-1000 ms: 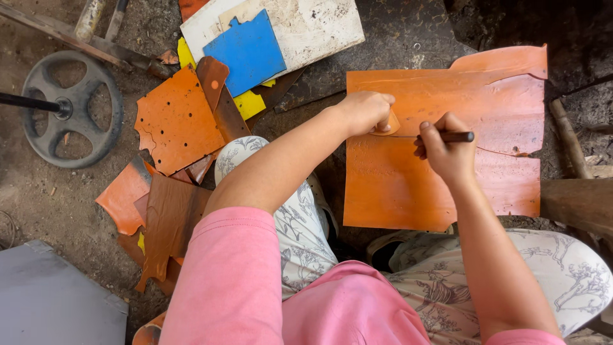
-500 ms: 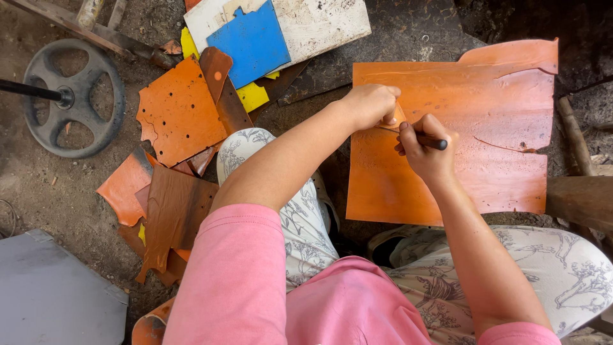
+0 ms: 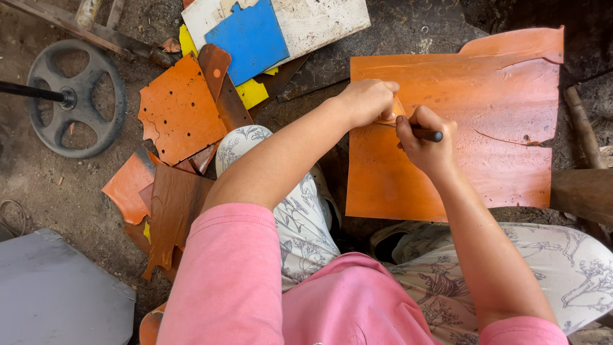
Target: The person uses a pointed tool to cut a curved shape out of an orange sheet of material. They hold the sheet steady with one hand and guide the tool with the other, separating the cut piece from the main sheet.
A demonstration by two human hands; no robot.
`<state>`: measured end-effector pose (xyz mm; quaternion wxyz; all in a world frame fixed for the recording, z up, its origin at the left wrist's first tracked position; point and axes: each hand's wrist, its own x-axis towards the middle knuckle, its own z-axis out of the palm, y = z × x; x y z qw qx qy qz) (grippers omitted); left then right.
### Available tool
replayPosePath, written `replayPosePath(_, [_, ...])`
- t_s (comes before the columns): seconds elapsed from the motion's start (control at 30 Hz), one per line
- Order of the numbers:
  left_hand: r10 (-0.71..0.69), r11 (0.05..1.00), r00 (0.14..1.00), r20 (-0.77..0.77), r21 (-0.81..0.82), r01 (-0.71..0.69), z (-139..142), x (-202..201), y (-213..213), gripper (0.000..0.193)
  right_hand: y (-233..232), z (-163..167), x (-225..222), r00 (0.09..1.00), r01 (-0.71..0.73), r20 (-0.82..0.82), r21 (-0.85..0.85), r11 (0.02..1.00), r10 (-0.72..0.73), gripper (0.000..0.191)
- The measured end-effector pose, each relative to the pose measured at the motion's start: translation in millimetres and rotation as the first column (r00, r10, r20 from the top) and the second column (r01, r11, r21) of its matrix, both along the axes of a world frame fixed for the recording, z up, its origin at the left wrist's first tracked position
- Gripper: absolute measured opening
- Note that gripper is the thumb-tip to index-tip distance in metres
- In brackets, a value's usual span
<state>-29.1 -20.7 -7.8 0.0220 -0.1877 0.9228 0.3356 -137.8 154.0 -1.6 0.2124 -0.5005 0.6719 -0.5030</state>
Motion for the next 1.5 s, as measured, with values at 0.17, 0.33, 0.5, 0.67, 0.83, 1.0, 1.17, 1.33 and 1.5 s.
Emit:
replayPosePath(0.17, [0.058, 0.994, 0.994, 0.095, 0.092, -0.067, 7, 0, 0, 0.024, -2, -1, -24, 0.993, 0.008, 0.117, 0.083, 0.996, -0.018, 0.035])
replayPosePath(0.33, [0.079, 0.989, 0.99, 0.115, 0.116, -0.092, 15, -1, 2, 0.024, -4, -3, -55, 0.957, 0.019, 0.285, 0.138, 0.99, -0.058, 0.034])
replayPosePath(0.5, [0.053, 0.995, 0.993, 0.108, 0.078, -0.062, 16, 0, 3, 0.025, -12, -11, -66, 0.924, 0.001, 0.373, 0.21, 0.978, -0.081, 0.032])
replayPosePath(0.67, [0.045, 0.997, 0.992, 0.119, 0.063, -0.053, 19, -1, 3, 0.025, -18, -16, -70, 0.917, 0.003, 0.39, 0.194, 0.981, -0.08, 0.032])
replayPosePath(0.83, [0.11, 0.978, 0.978, 0.18, 0.154, -0.138, 23, 1, 5, 0.031, -9, -19, -56, 0.98, 0.017, 0.199, 0.05, 0.999, -0.027, 0.031])
replayPosePath(1.0, [0.105, 0.985, 0.985, 0.134, 0.123, -0.122, 13, 3, 10, 0.062, 9, -19, -37, 0.909, 0.15, 0.379, 0.088, 0.985, -0.172, 0.026])
replayPosePath(1.17, [0.076, 0.992, 0.997, -0.005, 0.098, -0.076, -7, 14, 7, 0.055, 19, -17, -5, 0.92, 0.252, 0.317, -0.026, 0.967, -0.231, 0.029])
replayPosePath(1.33, [-0.089, 0.977, 0.994, 0.059, -0.188, 0.098, -26, 13, 2, 0.036, 16, -15, 19, 0.962, 0.269, 0.077, -0.114, 0.956, -0.261, 0.032])
replayPosePath(1.5, [-0.11, 0.949, 0.994, -0.03, -0.301, 0.096, -36, 10, 2, 0.033, 15, -10, 25, 0.964, 0.267, 0.034, -0.098, 0.959, -0.265, 0.03])
